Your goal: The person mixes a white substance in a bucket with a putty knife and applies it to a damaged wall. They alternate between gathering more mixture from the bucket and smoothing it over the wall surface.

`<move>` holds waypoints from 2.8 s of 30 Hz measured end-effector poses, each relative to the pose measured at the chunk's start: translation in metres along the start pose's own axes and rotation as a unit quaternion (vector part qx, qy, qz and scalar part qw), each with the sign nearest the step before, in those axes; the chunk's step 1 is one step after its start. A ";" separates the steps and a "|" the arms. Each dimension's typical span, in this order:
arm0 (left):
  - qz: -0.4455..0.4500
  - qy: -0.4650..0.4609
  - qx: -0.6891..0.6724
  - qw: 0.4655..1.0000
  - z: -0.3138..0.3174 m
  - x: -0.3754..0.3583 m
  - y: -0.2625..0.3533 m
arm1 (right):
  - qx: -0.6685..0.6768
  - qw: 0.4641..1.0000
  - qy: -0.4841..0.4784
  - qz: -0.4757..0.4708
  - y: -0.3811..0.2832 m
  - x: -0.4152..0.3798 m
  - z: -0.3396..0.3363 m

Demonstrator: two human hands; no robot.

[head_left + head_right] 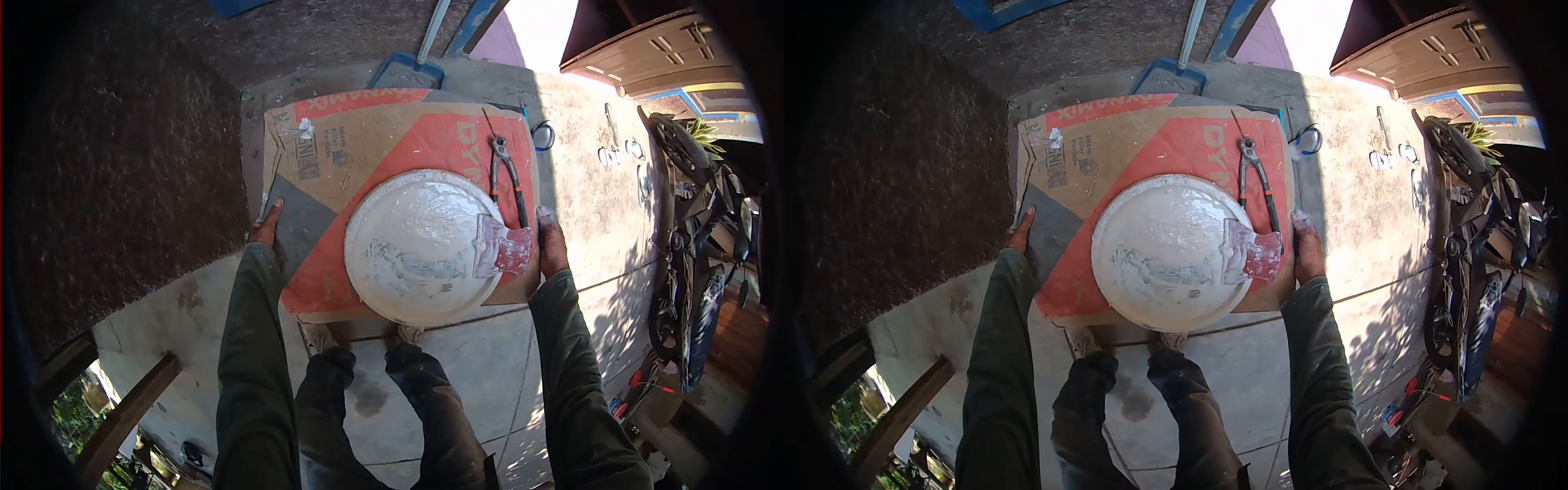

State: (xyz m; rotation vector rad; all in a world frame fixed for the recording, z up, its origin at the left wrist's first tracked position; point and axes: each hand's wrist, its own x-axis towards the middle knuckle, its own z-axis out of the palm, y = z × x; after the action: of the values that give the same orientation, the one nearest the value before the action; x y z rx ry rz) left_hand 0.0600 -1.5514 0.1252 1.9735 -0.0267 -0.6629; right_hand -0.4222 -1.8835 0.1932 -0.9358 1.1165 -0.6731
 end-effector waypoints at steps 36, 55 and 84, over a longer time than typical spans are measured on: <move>-0.158 0.033 -0.054 0.985 -0.221 -0.200 -0.088 | -0.115 0.989 0.079 0.055 -0.016 -0.173 0.103; 0.083 0.098 -0.272 0.954 -0.239 -0.171 0.209 | 0.202 0.931 -0.298 0.063 -0.264 -0.210 0.326; 0.498 0.272 0.085 0.819 -0.397 -0.080 0.653 | -0.113 0.722 -0.413 -0.544 -0.767 -0.413 0.855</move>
State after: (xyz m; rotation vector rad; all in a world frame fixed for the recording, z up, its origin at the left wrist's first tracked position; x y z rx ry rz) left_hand 0.3444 -1.5208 0.8386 1.9040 -0.7370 0.6092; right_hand 0.2574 -1.6543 1.1807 -1.8840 -0.2890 -0.8857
